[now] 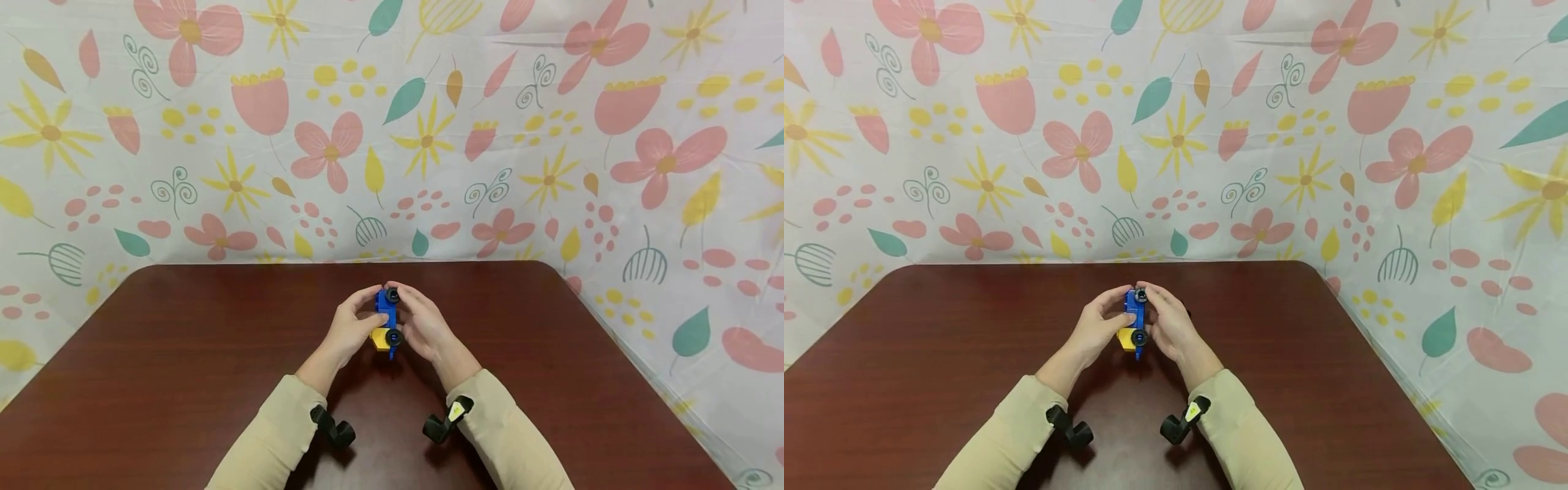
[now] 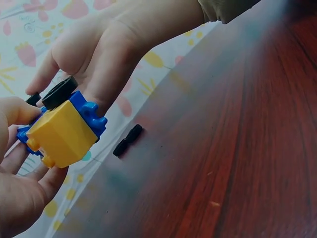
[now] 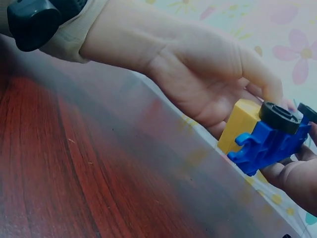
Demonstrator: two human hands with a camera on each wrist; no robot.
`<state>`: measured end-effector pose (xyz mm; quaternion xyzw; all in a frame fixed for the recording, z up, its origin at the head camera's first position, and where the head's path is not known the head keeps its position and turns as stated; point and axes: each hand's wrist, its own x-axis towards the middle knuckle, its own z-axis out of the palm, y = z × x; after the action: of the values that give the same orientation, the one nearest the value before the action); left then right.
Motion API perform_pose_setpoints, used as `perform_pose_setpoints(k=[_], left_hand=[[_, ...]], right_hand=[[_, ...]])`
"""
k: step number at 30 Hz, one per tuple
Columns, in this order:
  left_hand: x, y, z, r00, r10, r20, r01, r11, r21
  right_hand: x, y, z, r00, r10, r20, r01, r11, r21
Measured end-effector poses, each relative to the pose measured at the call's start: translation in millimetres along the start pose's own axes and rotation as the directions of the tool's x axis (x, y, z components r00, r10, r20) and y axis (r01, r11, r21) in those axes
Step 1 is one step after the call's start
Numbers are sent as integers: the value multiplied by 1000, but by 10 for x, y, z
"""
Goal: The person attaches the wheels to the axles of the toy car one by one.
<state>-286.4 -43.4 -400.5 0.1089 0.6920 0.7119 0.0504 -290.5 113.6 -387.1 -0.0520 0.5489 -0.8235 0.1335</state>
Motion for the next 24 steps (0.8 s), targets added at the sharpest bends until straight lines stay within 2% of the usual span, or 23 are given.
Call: perform_pose_setpoints(k=[6,9,11,14,19,21,24], left_hand=[[1,-5,23,999,37,-36,-36,999,28],[-1,-6,39,996,47,-73,-44,998,48],[-3,-5,46,995,50,-91,-45,998,53],[-5,-11,49,993,38,-109,-31,998,62],[-8,-28,55,995,31,-95,-24,997,70],[-6,-37,55,995,34,-90,-27,997,73],[-6,-35,53,995,27,-92,-20,997,75]], right_hand=[[4,7,-3,1000,-20,4,21,1000,-12],[10,13,-18,998,-65,-9,62,986,-156],[18,19,-45,992,-124,-11,115,947,-299],[27,22,-98,973,-229,2,200,845,-495],[29,12,-153,931,-360,55,303,681,-667],[25,13,-154,902,-423,86,348,594,-726],[25,38,-146,843,-519,137,404,446,-799]])
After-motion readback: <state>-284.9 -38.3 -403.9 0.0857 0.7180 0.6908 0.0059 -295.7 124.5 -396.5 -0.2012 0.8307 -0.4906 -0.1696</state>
